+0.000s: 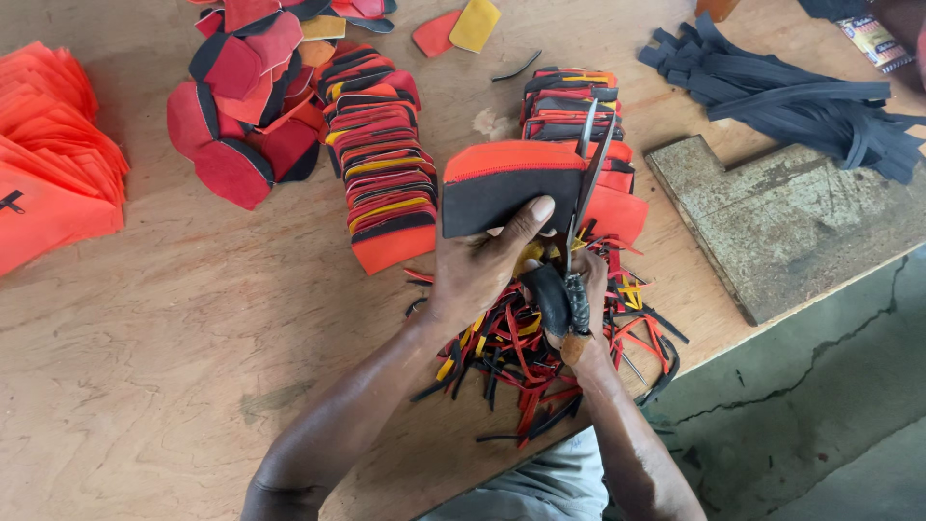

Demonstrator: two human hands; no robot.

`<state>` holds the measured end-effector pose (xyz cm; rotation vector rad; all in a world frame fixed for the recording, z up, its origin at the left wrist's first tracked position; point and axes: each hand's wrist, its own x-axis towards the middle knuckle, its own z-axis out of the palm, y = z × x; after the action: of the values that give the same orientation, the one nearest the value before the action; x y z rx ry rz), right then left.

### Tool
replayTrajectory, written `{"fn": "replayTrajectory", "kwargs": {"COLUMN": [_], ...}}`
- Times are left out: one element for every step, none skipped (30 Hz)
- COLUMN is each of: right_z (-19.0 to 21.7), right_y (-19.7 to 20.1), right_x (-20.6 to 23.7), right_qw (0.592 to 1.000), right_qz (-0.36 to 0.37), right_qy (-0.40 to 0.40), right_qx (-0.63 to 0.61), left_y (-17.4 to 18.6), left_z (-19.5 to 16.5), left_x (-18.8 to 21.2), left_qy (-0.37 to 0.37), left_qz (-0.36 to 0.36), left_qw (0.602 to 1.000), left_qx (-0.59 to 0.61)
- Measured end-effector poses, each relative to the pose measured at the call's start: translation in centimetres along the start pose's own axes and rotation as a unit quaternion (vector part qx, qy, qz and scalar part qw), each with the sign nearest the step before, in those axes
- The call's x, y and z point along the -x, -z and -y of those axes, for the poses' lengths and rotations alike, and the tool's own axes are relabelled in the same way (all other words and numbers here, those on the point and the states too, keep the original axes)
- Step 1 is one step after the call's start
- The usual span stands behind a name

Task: The person uses shears to trim excess fabric from the edges of small zippered pouches. They handle each pouch one at a time, cutting along the seams and discarding the trimmings onto the table.

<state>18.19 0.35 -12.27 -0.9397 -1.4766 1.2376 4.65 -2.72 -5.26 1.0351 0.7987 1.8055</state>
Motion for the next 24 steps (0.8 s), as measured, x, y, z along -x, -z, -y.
{"fn": "replayTrajectory", "kwargs": {"right_z": [-0.2, -0.3, -0.3, -0.2, -0.1, 0.2, 0.4, 0.7, 1.1, 1.4, 1.7, 1.9, 2.1, 2.1, 2.1, 2.1, 1.9, 1.8, 1.6, 1.4, 1.2, 1.1, 0.9, 0.8], "right_y": [0.1, 0.2, 0.4, 0.5, 0.6, 0.7, 0.7, 0.7, 0.8, 0.9, 1.0, 1.1, 1.1, 1.1, 1.1, 1.1, 1.1, 1.1, 1.1, 1.2, 1.2, 1.2, 1.3, 1.4], "right_x": [0.0, 0.1, 0.2, 0.1, 0.1, 0.1, 0.1, 0.1, 0.1, 0.1, 0.0, -0.1, -0.2, -0.3, -0.4, -0.4, -0.4, -0.3, -0.2, -0.1, 0.0, -0.1, -0.2, -0.2], "right_qw": [1.0, 1.0, 0.999, 0.999, 0.999, 0.999, 0.999, 0.999, 0.997, 0.998, 0.998, 0.997, 0.997, 0.997, 0.997, 0.998, 0.998, 0.998, 0.999, 0.999, 0.999, 0.999, 0.997, 0.995], "right_qz": [0.002, 0.003, 0.005, 0.015, 0.024, 0.034, 0.033, 0.031, 0.029, 0.035, 0.041, 0.048, 0.053, 0.059, 0.065, 0.059, 0.053, 0.047, 0.039, 0.032, 0.026, 0.028, 0.029, 0.03], "right_qy": [0.007, 0.013, 0.02, 0.023, 0.024, 0.024, 0.005, -0.014, -0.034, -0.015, 0.005, 0.024, 0.019, 0.014, 0.011, 0.006, 0.001, -0.005, -0.013, -0.021, -0.029, -0.039, -0.05, -0.06], "right_qx": [0.01, 0.02, 0.029, 0.023, 0.016, 0.009, 0.025, 0.042, 0.058, 0.057, 0.057, 0.057, 0.05, 0.043, 0.037, 0.035, 0.033, 0.031, 0.02, 0.008, -0.003, -0.025, -0.047, -0.07], "left_y": [0.1, 0.2, 0.3, 0.5, 0.7, 0.8, 1.0, 1.1, 1.2, 1.3, 1.2, 1.1, 1.0, 1.1, 1.3, 1.4, 1.5, 1.5, 1.6, 1.6, 1.7, 1.8, 1.9, 2.2], "left_z": [0.0, 0.1, 0.0, 0.0, 0.0, -0.1, -0.1, -0.1, -0.1, -0.1, 0.0, 0.1, 0.2, 0.1, 0.0, -0.1, -0.2, -0.3, -0.4, -0.6, -0.7, -0.8, -1.0, -1.1], "left_x": [-0.1, -0.1, -0.2, -0.3, -0.4, -0.5, -0.6, -0.7, -0.8, -0.8, -0.9, -0.8, -0.7, -0.7, -0.9, -1.0, -1.0, -1.1, -1.0, -1.1, -1.2, -1.3, -1.3, -1.4], "left_qy": [-0.005, -0.017, -0.028, -0.041, -0.044, -0.047, -0.051, -0.05, -0.048, -0.047, -0.064, -0.081, -0.096, -0.09, -0.087, -0.084, -0.063, -0.041, -0.018, -0.023, -0.028, -0.032, -0.034, -0.036], "left_qz": [0.011, 0.017, 0.024, 0.031, 0.031, 0.032, 0.033, 0.036, 0.04, 0.045, 0.049, 0.053, 0.057, 0.062, 0.067, 0.072, 0.065, 0.058, 0.051, 0.056, 0.061, 0.067, 0.075, 0.083], "left_qw": [1.0, 0.999, 0.999, 0.999, 0.999, 0.998, 0.998, 0.997, 0.997, 0.996, 0.994, 0.991, 0.989, 0.989, 0.988, 0.988, 0.99, 0.992, 0.993, 0.992, 0.992, 0.991, 0.99, 0.988], "left_qx": [0.029, 0.023, 0.018, 0.013, -0.003, -0.018, -0.034, -0.043, -0.052, -0.061, -0.075, -0.088, -0.102, -0.103, -0.105, -0.106, -0.107, -0.108, -0.109, -0.11, -0.111, -0.111, -0.117, -0.123]}}
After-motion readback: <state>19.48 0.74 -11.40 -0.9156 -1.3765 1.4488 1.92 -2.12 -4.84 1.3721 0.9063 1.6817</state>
